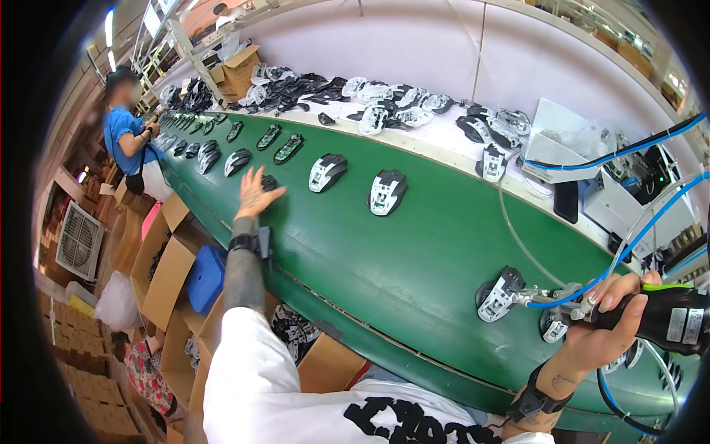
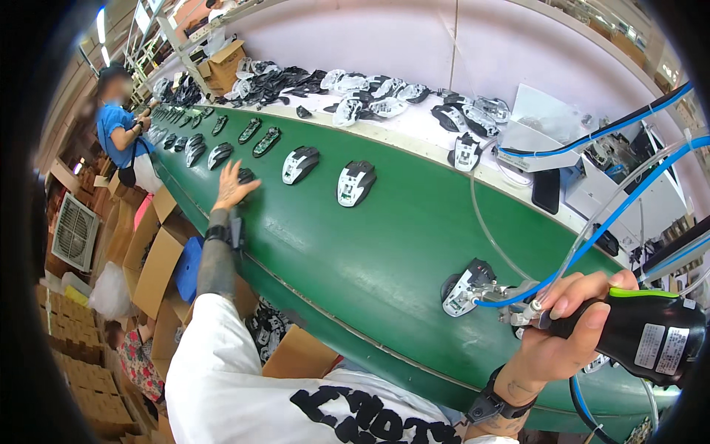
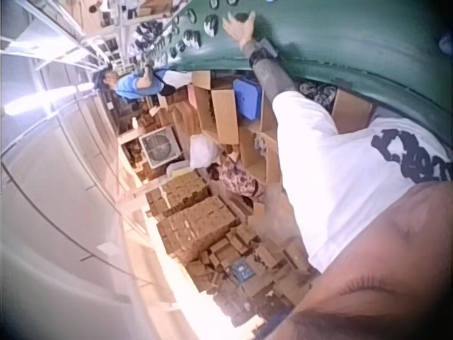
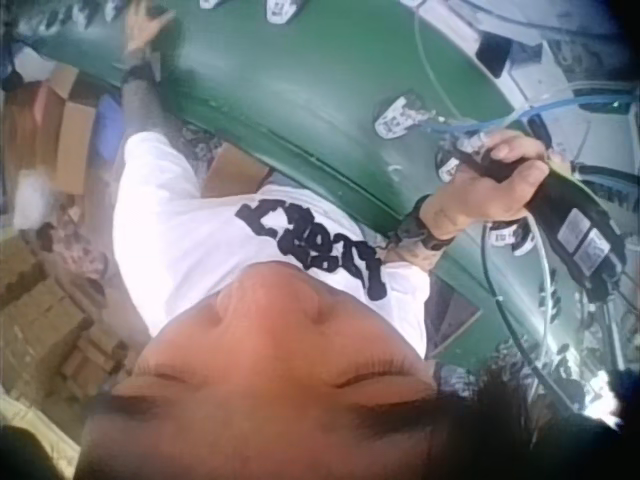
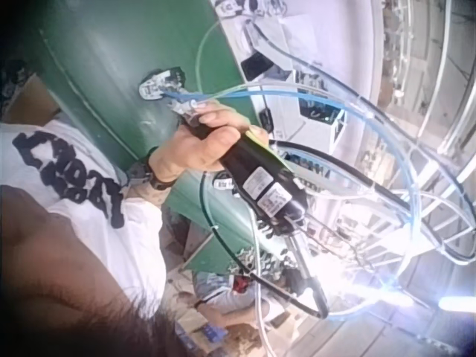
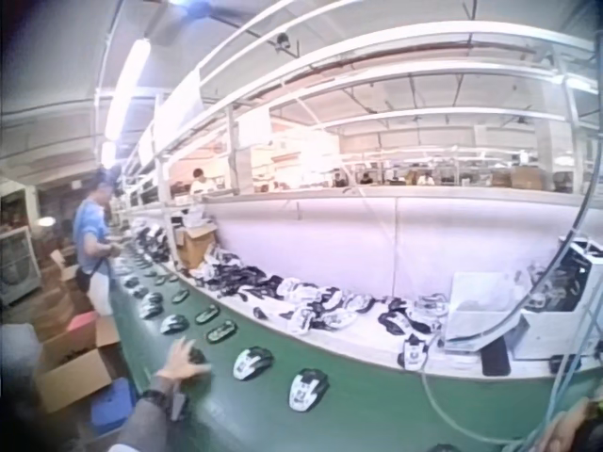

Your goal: Use a pneumatic screwdriver to fasten screws onto the base of computer mice on an assembly line.

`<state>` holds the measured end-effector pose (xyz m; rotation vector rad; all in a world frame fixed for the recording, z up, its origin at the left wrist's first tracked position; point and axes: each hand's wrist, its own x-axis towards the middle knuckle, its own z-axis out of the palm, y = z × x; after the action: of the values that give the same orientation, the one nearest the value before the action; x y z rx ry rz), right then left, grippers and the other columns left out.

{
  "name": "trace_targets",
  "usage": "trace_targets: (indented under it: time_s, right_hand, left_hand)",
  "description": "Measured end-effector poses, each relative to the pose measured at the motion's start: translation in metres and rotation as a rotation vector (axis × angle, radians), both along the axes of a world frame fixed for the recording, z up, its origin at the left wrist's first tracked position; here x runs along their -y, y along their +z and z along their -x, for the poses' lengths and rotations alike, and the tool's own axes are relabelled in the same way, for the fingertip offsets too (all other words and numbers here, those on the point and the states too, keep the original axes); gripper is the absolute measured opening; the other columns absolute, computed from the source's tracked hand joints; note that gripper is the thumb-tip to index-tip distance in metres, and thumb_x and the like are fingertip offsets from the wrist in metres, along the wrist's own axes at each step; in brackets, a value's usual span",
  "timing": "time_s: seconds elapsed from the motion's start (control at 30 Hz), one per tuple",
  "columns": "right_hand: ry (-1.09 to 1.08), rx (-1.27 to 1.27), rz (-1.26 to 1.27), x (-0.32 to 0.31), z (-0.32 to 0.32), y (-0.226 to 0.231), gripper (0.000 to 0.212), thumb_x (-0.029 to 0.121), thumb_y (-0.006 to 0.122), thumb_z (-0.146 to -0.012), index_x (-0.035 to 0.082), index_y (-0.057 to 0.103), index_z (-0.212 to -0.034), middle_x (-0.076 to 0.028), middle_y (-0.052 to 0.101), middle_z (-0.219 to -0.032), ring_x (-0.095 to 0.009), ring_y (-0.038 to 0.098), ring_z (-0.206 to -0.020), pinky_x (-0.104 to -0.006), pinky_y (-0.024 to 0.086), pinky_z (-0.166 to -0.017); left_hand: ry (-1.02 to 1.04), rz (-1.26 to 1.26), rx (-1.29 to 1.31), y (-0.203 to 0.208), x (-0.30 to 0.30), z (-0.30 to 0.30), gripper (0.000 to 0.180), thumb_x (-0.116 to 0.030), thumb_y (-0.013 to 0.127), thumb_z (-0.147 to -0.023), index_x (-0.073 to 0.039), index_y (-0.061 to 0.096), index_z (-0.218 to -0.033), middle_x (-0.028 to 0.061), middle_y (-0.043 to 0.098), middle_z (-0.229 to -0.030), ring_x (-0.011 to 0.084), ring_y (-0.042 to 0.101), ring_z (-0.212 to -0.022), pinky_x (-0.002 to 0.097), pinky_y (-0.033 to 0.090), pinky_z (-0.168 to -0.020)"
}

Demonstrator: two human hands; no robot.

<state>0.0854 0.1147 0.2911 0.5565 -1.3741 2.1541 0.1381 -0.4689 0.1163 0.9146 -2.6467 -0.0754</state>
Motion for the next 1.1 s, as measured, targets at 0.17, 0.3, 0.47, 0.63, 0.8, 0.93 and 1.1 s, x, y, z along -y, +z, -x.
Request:
trace_targets:
  time_s: [0.17,0.3,0.47,0.63,0.8,0.93,1.1]
  right_hand:
    - [-0.056,-0.004,-0.012,0.003,0.005,-0.003,0.038,0.028,0.053,-0.088,0.002,0.035,-0.109,-0.004,0.042,-0.062,-0.012,0.043,-0.051,-0.0235,0.037,-0.049]
    - [-0.102,0.022,-0.004,0.005,0.007,-0.007,0.040,0.028,0.055,-0.087,0.003,0.034,-0.110,-0.004,0.042,-0.060,-0.012,0.042,-0.048,-0.0220,0.036,-0.047]
    - [-0.081,-0.001,-0.023,0.004,0.010,-0.007,0.042,0.028,0.057,-0.086,0.002,0.033,-0.109,-0.004,0.043,-0.060,-0.012,0.042,-0.047,-0.0223,0.037,-0.043]
    - [-0.101,0.017,-0.043,0.003,0.010,-0.010,0.044,0.030,0.058,-0.086,0.003,0.032,-0.108,-0.004,0.043,-0.061,-0.012,0.041,-0.047,-0.0218,0.037,-0.042]
    - [-0.112,0.023,-0.040,0.010,0.009,-0.009,0.044,0.032,0.058,-0.086,0.005,0.032,-0.109,-0.003,0.043,-0.061,-0.011,0.040,-0.048,-0.0215,0.037,-0.043]
    - [-0.067,0.029,-0.063,0.014,0.008,-0.009,0.043,0.031,0.057,-0.087,0.005,0.032,-0.109,-0.003,0.043,-0.062,-0.011,0.041,-0.049,-0.0213,0.038,-0.044]
    - [-0.066,0.021,-0.068,0.017,0.006,-0.010,0.041,0.030,0.056,-0.087,0.005,0.032,-0.109,-0.003,0.043,-0.062,-0.011,0.040,-0.048,-0.0215,0.038,-0.046]
  left_hand:
    - [0.009,-0.201,0.018,0.000,0.016,-0.002,0.084,-0.043,0.073,-0.066,-0.004,0.040,-0.131,0.0206,0.049,-0.123,0.0354,0.046,-0.115,0.0393,0.038,-0.097]
    - [-0.142,-0.038,-0.223,-0.004,0.040,0.061,0.079,-0.042,0.071,-0.071,-0.006,0.037,-0.133,0.0221,0.047,-0.123,0.0370,0.046,-0.114,0.0406,0.039,-0.095]
    - [-0.046,-0.079,0.019,-0.006,0.060,0.118,0.076,-0.037,0.072,-0.071,-0.012,0.038,-0.135,0.0225,0.044,-0.127,0.0373,0.044,-0.118,0.0412,0.039,-0.098]
    - [-0.054,-0.183,0.200,-0.004,0.069,0.131,0.075,-0.035,0.073,-0.071,-0.010,0.041,-0.133,0.0234,0.045,-0.127,0.0366,0.045,-0.117,0.0403,0.039,-0.098]
    - [-0.115,-0.181,0.186,0.008,0.057,0.130,0.076,-0.037,0.076,-0.066,-0.008,0.046,-0.129,0.0239,0.047,-0.124,0.0361,0.048,-0.114,0.0391,0.040,-0.097]
    - [-0.097,-0.241,0.190,0.022,0.055,0.124,0.076,-0.036,0.077,-0.064,-0.009,0.047,-0.128,0.0239,0.048,-0.123,0.0353,0.051,-0.110,0.0380,0.043,-0.093]
    - [-0.127,-0.300,0.386,0.030,0.058,0.133,0.084,-0.038,0.073,-0.065,-0.015,0.036,-0.137,0.0264,0.040,-0.131,0.0367,0.045,-0.118,0.0385,0.038,-0.099]
